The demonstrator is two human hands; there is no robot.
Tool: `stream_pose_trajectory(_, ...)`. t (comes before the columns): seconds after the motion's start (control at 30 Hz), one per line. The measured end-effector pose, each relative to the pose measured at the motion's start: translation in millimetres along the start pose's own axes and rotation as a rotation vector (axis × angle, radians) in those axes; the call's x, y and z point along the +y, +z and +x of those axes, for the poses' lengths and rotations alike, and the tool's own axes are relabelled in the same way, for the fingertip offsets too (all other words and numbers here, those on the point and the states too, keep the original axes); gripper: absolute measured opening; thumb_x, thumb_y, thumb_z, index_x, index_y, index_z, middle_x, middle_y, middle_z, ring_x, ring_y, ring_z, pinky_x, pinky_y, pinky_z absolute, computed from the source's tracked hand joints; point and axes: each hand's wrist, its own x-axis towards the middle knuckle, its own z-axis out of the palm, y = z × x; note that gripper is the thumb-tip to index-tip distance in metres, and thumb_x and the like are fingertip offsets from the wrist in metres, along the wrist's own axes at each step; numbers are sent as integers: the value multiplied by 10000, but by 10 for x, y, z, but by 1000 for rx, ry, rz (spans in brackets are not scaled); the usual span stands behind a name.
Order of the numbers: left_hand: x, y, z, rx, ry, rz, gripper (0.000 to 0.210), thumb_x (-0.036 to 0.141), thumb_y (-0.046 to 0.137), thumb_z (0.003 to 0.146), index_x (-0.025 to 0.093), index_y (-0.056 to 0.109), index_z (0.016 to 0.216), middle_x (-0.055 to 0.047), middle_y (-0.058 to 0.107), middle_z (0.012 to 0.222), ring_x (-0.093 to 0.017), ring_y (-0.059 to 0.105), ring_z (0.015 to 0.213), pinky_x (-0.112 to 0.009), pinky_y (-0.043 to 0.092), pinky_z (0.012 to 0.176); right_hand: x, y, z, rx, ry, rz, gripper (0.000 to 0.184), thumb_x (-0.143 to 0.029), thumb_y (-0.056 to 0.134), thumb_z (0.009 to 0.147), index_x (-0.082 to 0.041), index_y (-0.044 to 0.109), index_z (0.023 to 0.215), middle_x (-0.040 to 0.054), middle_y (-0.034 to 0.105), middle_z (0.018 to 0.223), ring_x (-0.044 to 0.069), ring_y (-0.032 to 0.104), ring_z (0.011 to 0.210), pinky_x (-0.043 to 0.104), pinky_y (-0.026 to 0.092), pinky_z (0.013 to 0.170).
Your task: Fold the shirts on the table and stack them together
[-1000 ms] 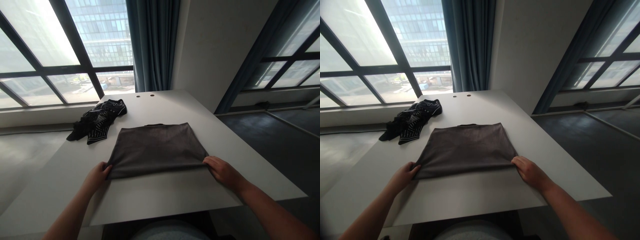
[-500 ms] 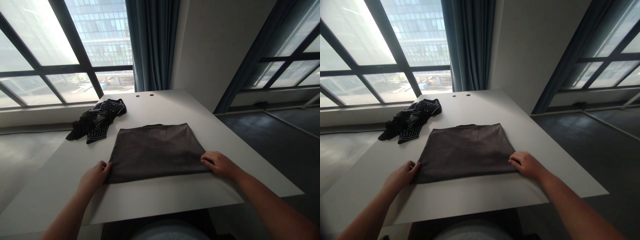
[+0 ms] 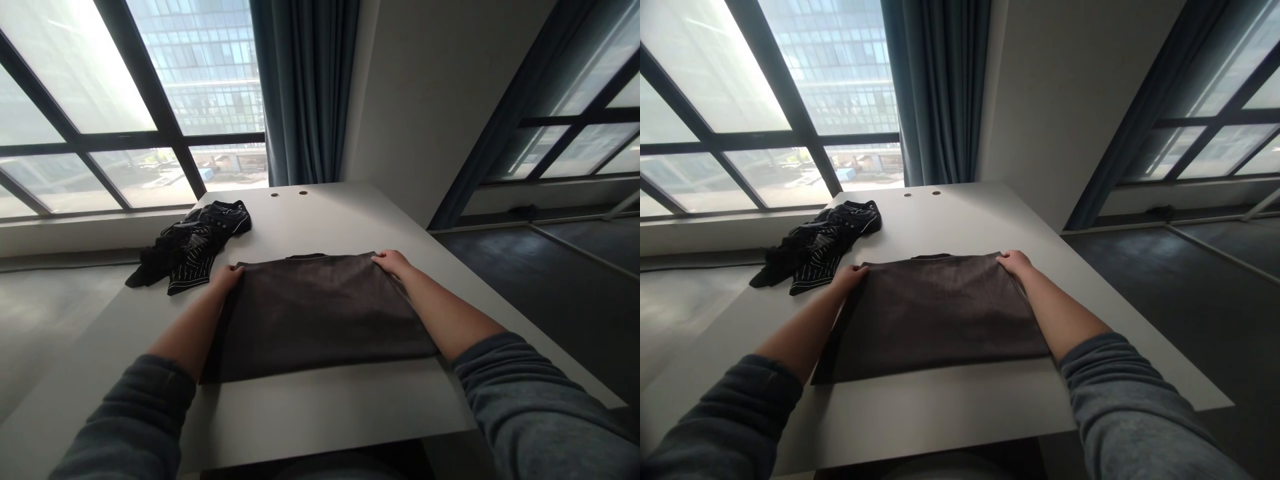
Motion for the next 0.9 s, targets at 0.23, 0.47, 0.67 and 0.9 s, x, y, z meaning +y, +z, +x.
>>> stream_pose_trajectory(0.23,-58,-32,141,46,12,2,362,432,512,979,145,711,1073,-136,764,1074,-280,683,1003,-346,488,854,-6,5,201,136,-14,19,272,-295,573,952,-167,771,1087,102,785,1064,228,680,931,285,474,807)
stream_pose_trajectory(0.47,-71,25,186,74,12,48,348,413,492,1012,145,685,1121,-169,751,1170,-305,668,1086,-367,476,887,-18,106,265,158,-35,-96,280,-285,543,971,-163,754,1109,139,768,1102,263,674,982,322,477,823)
stream_pose_trajectory(0.67,-1,157,79,67,-16,133,358,442,505,1008,171,685,1157,-200,738,1211,-367,668,1114,-426,472,898,7,298,175,142,-100,-281,323,-276,458,1043,-162,713,1205,171,734,1185,279,659,1069,350,476,894)
stream_pose_trajectory(0.9,56,103,-23,176,68,207,473,414,535,1003,128,582,1377,-240,608,1405,-386,559,1296,-465,437,1039,-32,304,52,261,-209,-379,381,-323,505,1036,-180,621,1370,197,619,1330,331,554,1190,432,470,982)
